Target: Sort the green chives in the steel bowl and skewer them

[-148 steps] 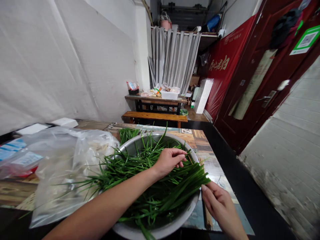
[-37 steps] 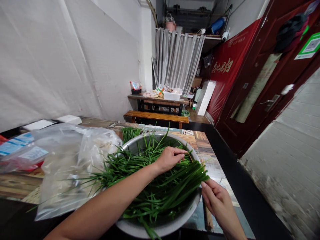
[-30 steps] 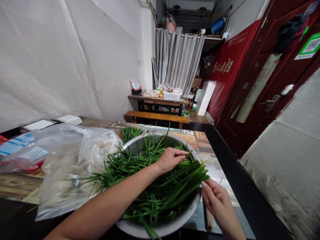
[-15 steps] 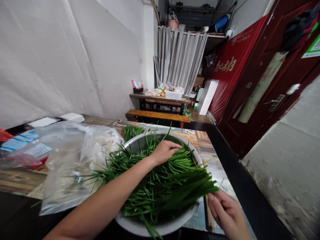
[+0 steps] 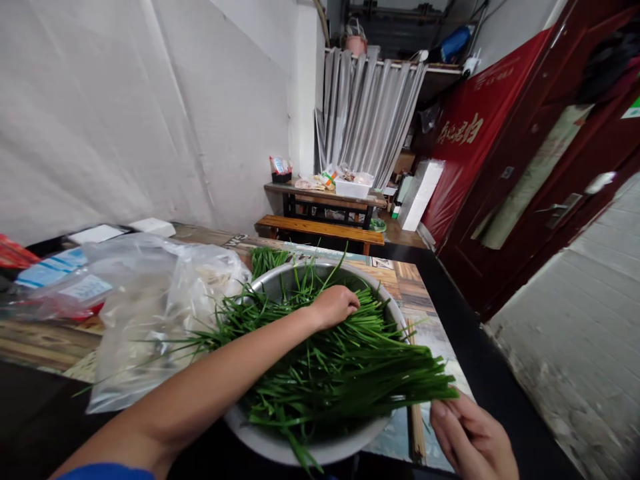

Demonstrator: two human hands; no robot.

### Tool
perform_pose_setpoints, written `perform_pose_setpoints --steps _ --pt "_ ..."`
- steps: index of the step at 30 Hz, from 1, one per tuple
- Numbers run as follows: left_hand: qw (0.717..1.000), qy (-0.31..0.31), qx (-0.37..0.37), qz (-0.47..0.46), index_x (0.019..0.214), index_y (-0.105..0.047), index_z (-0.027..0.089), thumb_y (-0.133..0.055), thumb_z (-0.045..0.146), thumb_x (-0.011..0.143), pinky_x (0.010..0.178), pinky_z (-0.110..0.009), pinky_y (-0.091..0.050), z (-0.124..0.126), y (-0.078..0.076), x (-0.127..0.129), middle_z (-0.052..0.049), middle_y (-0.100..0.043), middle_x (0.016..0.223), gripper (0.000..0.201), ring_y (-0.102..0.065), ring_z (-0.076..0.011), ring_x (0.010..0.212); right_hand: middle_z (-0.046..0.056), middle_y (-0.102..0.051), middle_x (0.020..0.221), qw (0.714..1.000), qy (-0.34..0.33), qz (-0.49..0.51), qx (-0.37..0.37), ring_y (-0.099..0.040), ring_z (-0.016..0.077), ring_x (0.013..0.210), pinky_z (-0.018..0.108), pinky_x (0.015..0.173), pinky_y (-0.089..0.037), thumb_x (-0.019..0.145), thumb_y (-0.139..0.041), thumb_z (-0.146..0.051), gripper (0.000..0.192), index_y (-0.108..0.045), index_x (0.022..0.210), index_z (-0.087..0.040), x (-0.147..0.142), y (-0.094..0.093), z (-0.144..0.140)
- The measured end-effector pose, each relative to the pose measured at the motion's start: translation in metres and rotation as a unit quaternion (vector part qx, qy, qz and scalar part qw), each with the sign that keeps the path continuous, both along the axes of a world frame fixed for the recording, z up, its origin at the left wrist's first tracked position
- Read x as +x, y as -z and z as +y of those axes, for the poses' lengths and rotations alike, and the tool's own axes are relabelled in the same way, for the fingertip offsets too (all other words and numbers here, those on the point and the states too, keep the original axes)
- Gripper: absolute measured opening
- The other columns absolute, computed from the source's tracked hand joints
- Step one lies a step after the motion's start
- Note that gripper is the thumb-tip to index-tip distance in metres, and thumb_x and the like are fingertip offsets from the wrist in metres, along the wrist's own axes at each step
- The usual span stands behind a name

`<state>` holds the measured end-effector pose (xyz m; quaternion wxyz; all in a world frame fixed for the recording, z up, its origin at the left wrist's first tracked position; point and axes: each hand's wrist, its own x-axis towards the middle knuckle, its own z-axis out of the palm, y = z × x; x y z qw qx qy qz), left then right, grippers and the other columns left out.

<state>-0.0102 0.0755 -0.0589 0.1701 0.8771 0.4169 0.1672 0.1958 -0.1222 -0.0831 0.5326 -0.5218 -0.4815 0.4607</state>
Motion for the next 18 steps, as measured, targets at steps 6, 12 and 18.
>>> perform_pose_setpoints --steps 6,12,18 --pt "0.998 -0.057 -0.015 0.023 0.077 -0.072 0.018 -0.063 0.024 0.066 0.067 -0.025 -0.042 0.012 0.013 0.019 -0.007 -0.070 0.077 0.015 -0.062 -0.0196 0.074 -0.006 -0.029 0.055 0.999 -0.029 0.025 -0.002 -0.019 0.0056 0.046 0.017 0.037 -0.019 0.077 -0.059 -0.043 0.026 -0.055 0.070 -0.018 -0.002 -0.002 0.008" --pt "0.997 -0.061 -0.021 -0.034 0.081 -0.071 0.017 -0.058 0.026 0.071 0.067 -0.021 -0.043 0.012 0.006 0.012 -0.003 -0.070 0.079 0.019 -0.062 -0.0142 0.073 -0.009 -0.023 0.051 0.998 -0.026 0.049 -0.020 -0.014 0.0038 0.042 0.017 0.036 -0.011 0.077 -0.058 -0.044 0.027 -0.055 0.079 -0.017 -0.005 -0.007 0.017" --pt "0.984 -0.100 0.003 -0.144 0.081 -0.070 0.016 -0.054 0.026 0.073 0.075 -0.026 -0.044 0.003 -0.008 -0.002 -0.005 -0.070 0.084 0.021 -0.062 -0.0164 0.078 -0.010 -0.028 0.042 0.999 -0.027 0.012 0.016 -0.018 0.0032 0.037 0.019 0.036 -0.012 0.079 -0.055 -0.044 0.028 -0.051 0.070 -0.017 -0.009 -0.013 0.029"
